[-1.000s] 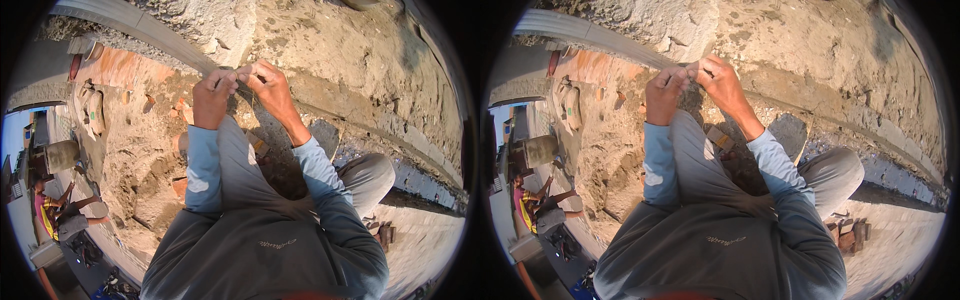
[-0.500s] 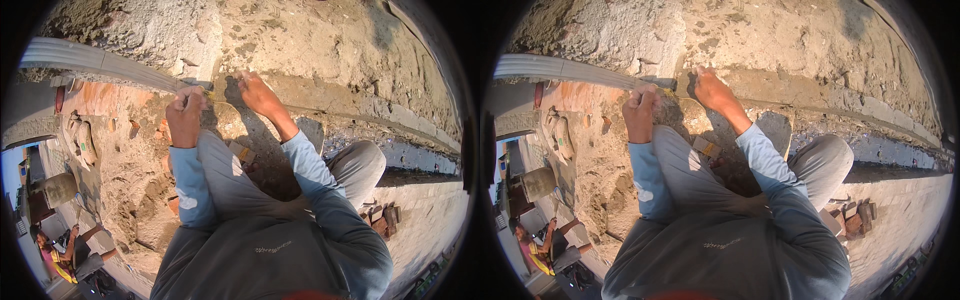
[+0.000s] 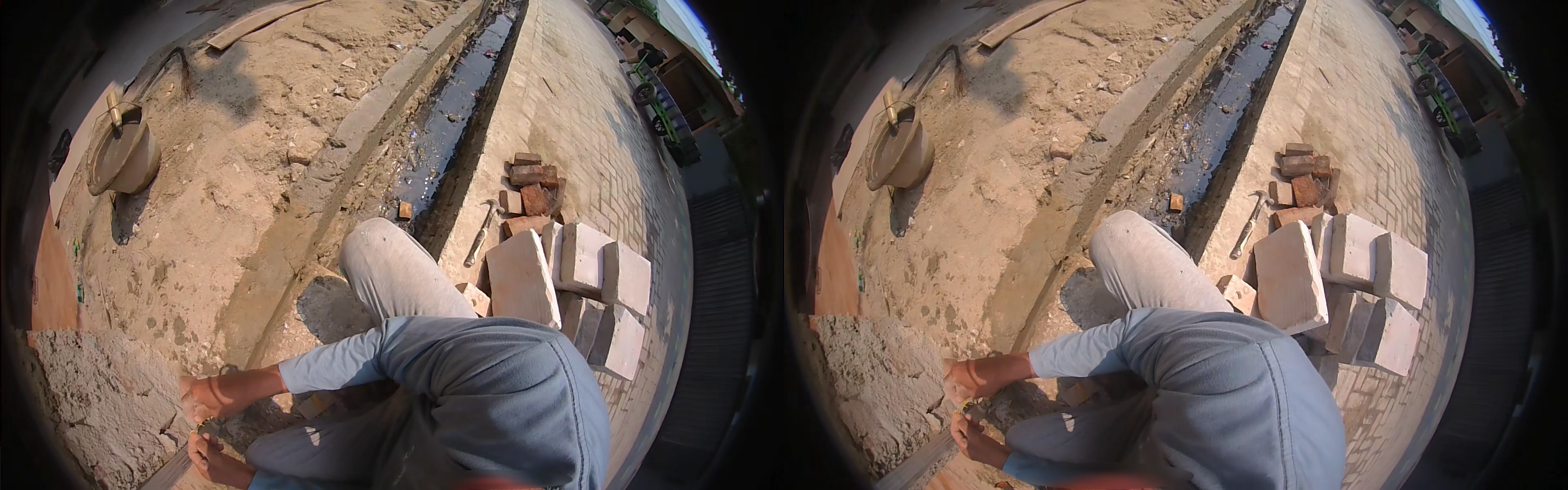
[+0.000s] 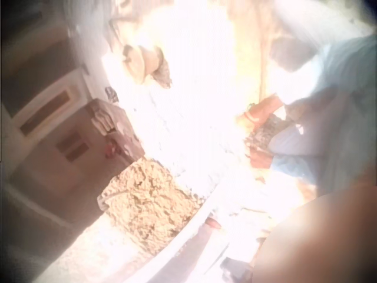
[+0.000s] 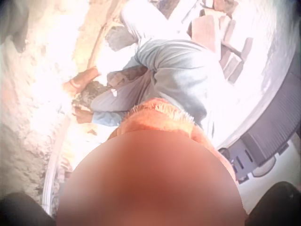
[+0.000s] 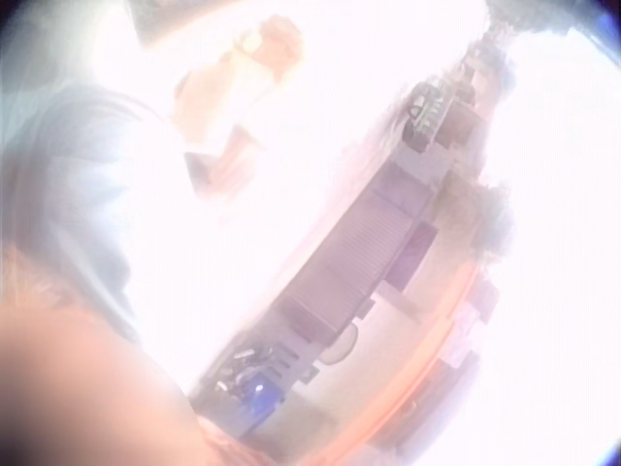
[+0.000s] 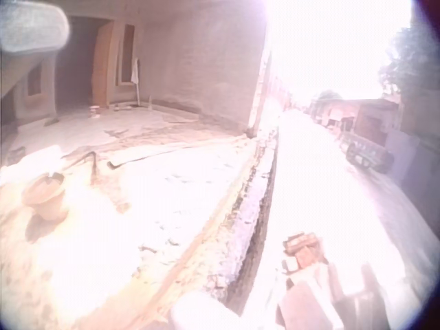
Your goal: The person uses a string line and a hammer to align and secure a brick in a wall. They repeatedly adjust the string line and tap the brick to ensure it is level and properly positioned within the mortar bed.
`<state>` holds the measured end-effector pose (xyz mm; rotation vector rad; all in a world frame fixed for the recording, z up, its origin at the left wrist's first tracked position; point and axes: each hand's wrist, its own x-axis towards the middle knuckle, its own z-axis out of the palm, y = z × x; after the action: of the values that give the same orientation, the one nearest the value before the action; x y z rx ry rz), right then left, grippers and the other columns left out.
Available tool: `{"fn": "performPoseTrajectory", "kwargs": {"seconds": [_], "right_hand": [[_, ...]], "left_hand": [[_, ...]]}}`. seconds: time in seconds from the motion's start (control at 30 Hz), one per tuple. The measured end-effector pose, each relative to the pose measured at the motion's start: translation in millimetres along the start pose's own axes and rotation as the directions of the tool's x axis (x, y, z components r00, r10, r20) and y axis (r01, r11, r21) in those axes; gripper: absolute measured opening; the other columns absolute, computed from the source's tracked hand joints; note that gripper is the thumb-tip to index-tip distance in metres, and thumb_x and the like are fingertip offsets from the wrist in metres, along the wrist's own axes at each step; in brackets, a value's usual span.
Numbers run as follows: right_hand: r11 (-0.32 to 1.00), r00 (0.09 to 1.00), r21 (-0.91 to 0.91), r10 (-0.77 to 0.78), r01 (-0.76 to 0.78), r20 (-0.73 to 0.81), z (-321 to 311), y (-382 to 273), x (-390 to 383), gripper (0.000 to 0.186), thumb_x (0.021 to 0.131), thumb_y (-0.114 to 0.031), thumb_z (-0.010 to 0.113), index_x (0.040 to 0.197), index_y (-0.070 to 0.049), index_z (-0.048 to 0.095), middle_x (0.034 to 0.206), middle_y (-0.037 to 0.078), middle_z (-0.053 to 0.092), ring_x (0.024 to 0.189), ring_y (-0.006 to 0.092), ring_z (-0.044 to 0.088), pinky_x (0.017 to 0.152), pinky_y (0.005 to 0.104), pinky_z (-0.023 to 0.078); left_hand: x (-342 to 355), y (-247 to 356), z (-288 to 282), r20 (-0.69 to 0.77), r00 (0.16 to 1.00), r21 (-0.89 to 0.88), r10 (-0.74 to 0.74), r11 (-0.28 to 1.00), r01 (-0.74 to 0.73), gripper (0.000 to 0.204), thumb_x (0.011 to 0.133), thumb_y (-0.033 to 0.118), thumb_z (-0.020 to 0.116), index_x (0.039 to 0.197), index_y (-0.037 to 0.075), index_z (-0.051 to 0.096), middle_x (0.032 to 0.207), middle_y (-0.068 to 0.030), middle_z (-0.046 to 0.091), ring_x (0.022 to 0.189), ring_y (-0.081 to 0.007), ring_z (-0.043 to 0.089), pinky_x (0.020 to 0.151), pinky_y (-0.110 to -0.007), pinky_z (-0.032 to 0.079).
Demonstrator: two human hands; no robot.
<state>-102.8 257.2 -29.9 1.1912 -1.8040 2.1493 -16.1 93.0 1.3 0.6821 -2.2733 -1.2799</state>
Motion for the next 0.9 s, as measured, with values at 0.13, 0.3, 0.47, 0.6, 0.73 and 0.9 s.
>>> {"fn": "performPoseTrajectory", "kwargs": {"seconds": [0.13, 0.3, 0.47, 0.6, 0.73, 0.9], "right_hand": [[0.857, 0.906, 0.333, 0.298, -0.393, 0.302, -2, -16, -1, 0.014, 0.092, -0.013, 0.060, 0.100, -0.001, 0.061, 0.088, 0.016, 0.060, 0.093, 0.0264, 0.063, 0.068, 0.0388, 0.050], [0.919, 0.932, 0.159, 0.350, -0.361, 0.096, 35, 4, -6, 0.017, 0.087, -0.016, 0.063, 0.091, -0.001, 0.060, 0.081, 0.015, 0.064, 0.070, 0.0245, 0.062, 0.058, 0.0353, 0.048], [0.931, 0.924, 0.108, 0.322, -0.349, 0.208, 1, -29, -18, 0.014, 0.091, -0.011, 0.058, 0.099, -0.001, 0.054, 0.095, 0.018, 0.057, 0.094, 0.0310, 0.062, 0.077, 0.0428, 0.049], [0.923, 0.941, 0.214, 0.282, -0.319, 0.186, 18, -25, -15, 0.016, 0.093, -0.014, 0.057, 0.101, 0.000, 0.054, 0.094, 0.019, 0.057, 0.092, 0.0341, 0.060, 0.081, 0.0445, 0.048], [0.898, 0.903, 0.097, 0.425, -0.429, 0.059, 10, -38, 1, 0.020, 0.094, -0.018, 0.060, 0.093, 0.002, 0.055, 0.083, 0.018, 0.054, 0.080, 0.0306, 0.057, 0.072, 0.0373, 0.046], [0.925, 0.925, 0.056, 0.372, -0.376, 0.072, 18, -45, 8, 0.017, 0.093, -0.012, 0.059, 0.088, 0.003, 0.054, 0.080, 0.012, 0.057, 0.073, 0.0227, 0.056, 0.068, 0.0370, 0.047]], "left_hand": [[2, -6, -10, -0.007, 1.000, 0.131, 0.010, 0.991, -0.009, 0.029, 0.094, 0.025, 0.064, 0.104, -0.002, 0.069, 0.085, -0.0075, 0.067, 0.075, -0.0152, 0.059, 0.065, -0.028, 0.046], [7, -6, -7, 0.008, 0.998, 0.066, 0.058, 0.996, -0.059, 0.026, 0.093, 0.020, 0.065, 0.104, -0.004, 0.068, 0.094, -0.0117, 0.069, 0.083, -0.0202, 0.065, 0.074, -0.031, 0.053], [-9, 15, 7, 0.021, 0.998, -0.004, 0.053, 0.999, -0.053, 0.028, 0.094, 0.019, 0.064, 0.106, -0.006, 0.066, 0.097, -0.0143, 0.067, 0.085, -0.0198, 0.065, 0.075, -0.030, 0.052], [-19, 20, -5, 0.000, 0.998, -0.098, 0.066, 0.993, -0.066, 0.029, 0.096, 0.024, 0.065, 0.102, -0.004, 0.067, 0.093, -0.0102, 0.065, 0.081, -0.0165, 0.061, 0.071, -0.029, 0.049], [-7, 21, 6, 0.037, 0.998, -0.288, 0.055, 0.957, -0.042, 0.021, 0.096, 0.019, 0.068, 0.094, -0.001, 0.066, 0.078, -0.0027, 0.063, 0.070, -0.0085, 0.053, 0.065, -0.024, 0.044], [-9, 27, -3, 0.026, 0.995, -0.205, 0.093, 0.975, -0.085, 0.019, 0.097, 0.017, 0.066, 0.097, -0.001, 0.068, 0.081, -0.0031, 0.067, 0.071, -0.0081, 0.058, 0.064, -0.023, 0.047]]}}
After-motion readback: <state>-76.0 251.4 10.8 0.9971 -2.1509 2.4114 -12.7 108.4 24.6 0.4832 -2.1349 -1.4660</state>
